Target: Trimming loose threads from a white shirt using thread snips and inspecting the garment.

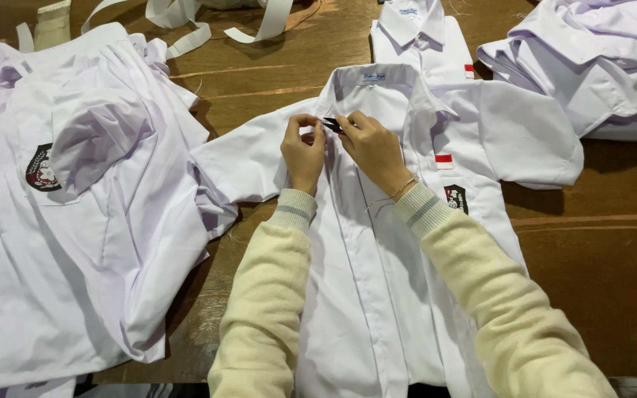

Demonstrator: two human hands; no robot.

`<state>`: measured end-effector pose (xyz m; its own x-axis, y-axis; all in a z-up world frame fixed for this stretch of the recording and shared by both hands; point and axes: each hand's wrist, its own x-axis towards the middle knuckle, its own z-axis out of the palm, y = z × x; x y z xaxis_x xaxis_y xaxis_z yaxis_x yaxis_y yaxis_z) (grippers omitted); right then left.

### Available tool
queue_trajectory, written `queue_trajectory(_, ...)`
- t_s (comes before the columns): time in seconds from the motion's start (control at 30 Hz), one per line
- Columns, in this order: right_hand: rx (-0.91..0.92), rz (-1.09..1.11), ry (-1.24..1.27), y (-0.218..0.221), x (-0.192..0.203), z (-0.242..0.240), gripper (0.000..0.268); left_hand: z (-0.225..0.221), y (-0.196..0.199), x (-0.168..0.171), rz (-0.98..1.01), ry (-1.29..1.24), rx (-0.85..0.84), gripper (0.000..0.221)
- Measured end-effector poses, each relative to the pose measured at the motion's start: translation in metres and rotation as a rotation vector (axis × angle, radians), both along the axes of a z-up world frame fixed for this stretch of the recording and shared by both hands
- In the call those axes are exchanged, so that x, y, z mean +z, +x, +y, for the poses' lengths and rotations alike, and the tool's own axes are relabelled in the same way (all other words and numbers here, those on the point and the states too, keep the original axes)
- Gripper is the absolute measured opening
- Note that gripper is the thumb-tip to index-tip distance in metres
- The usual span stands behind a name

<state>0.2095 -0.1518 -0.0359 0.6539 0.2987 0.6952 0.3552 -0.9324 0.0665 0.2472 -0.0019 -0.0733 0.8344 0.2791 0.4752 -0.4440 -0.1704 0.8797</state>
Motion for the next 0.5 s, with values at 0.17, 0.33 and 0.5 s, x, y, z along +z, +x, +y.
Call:
queue_trajectory(0.17, 0.01, 0.004, -0.003, -0.0021, 0.0056, 0.0029, 0.031, -0.0005, -0.0002, -0.001, -0.021, -0.015, 0.004, 0.013)
queue_trajectory(0.33, 0.015, -0.023, -0.007, 0.0022, 0.0021, 0.0051, 0.029, -0.001, 0.0016, -0.0026, -0.031, -0.013, 0.019, 0.013)
queue_trajectory(0.5, -0.013, -0.082, -0.054, 0.0048, -0.0005, 0.0061, 0.028, -0.0018, 0.0036, -0.0049, -0.022, -0.032, -0.007, 0.013)
